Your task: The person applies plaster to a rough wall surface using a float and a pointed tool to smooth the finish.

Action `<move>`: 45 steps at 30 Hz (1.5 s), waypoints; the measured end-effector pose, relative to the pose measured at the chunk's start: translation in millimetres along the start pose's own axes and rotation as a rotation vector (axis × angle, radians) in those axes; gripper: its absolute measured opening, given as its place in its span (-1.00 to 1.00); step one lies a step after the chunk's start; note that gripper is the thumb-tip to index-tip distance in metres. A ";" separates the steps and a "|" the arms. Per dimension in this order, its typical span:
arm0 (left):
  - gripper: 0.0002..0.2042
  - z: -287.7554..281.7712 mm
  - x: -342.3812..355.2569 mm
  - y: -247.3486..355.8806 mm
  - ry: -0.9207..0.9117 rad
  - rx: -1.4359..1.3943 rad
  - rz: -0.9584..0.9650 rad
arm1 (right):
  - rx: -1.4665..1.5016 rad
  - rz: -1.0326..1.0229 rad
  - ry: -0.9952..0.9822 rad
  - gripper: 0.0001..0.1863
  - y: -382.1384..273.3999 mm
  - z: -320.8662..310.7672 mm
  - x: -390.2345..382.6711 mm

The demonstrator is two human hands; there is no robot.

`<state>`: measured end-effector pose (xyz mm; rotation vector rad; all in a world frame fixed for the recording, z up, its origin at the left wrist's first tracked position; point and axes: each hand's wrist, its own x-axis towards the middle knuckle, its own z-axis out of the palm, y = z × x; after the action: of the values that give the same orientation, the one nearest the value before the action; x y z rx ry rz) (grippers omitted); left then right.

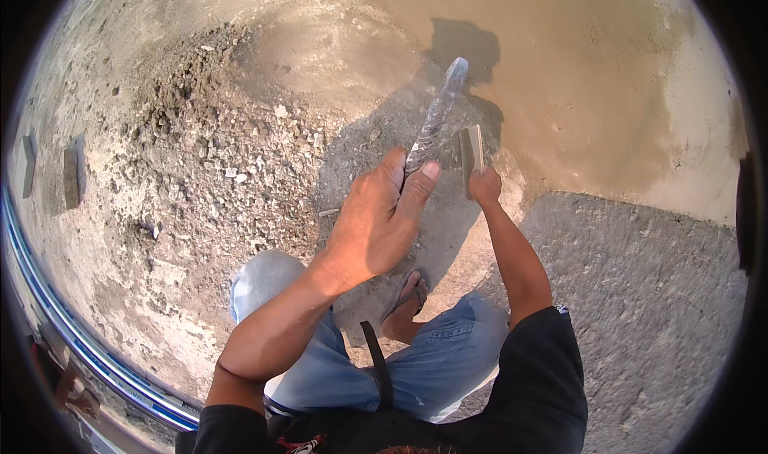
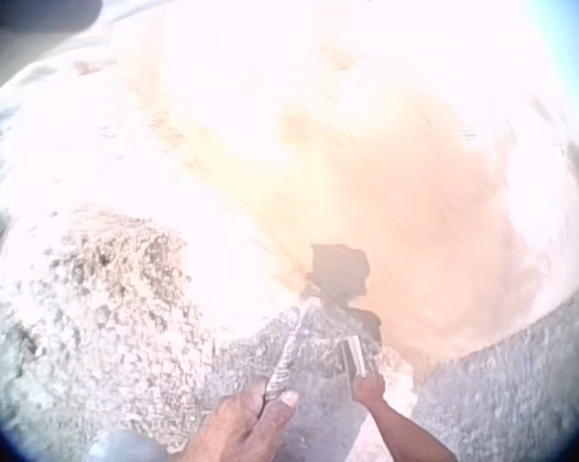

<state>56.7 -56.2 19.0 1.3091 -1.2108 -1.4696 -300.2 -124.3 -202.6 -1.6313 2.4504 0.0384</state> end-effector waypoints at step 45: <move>-0.61 17.3 7.8 -11.4 -0.102 0.084 0.085 | 0.446 -0.259 -0.178 -0.72 -245.1 32.6 -199.5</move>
<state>38.8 -58.9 6.2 1.2353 -1.3907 -1.4528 3.5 -34.3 -177.7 -1.6373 1.9239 -0.3570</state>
